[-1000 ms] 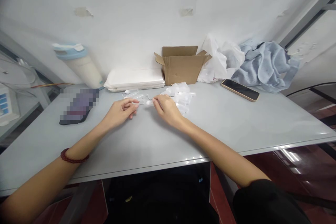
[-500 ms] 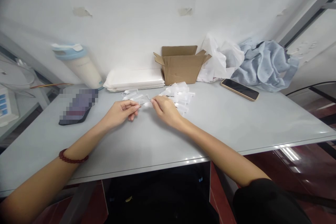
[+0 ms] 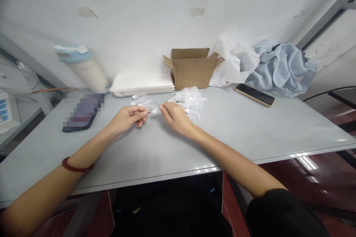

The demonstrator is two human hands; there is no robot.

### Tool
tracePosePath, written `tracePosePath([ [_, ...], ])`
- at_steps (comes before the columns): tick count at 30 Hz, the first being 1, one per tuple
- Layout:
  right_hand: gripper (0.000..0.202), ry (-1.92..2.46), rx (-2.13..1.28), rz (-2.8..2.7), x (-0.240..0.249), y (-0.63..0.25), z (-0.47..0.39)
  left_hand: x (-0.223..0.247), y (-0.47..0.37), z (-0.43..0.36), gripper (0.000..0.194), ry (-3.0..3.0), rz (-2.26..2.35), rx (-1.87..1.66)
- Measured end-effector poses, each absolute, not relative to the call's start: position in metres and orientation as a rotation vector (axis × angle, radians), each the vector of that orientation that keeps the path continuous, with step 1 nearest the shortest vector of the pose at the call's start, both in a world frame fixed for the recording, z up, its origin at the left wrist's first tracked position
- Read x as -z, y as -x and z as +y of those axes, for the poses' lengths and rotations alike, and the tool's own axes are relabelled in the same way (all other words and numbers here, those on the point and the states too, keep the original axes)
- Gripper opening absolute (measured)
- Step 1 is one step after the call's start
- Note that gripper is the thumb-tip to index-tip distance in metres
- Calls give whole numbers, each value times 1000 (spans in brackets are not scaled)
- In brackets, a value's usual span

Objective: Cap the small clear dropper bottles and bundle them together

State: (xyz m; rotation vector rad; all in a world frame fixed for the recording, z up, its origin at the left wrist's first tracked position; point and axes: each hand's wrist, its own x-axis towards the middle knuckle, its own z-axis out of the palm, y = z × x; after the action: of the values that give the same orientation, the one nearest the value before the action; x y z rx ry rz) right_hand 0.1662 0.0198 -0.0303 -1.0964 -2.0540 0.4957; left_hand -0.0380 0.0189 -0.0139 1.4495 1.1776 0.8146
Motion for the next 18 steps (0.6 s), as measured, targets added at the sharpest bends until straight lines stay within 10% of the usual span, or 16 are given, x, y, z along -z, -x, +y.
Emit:
tracePosePath([
  [18, 31, 1129, -461, -2110, 34, -166, 21, 17, 38, 19, 21, -1456, 1161, -814],
])
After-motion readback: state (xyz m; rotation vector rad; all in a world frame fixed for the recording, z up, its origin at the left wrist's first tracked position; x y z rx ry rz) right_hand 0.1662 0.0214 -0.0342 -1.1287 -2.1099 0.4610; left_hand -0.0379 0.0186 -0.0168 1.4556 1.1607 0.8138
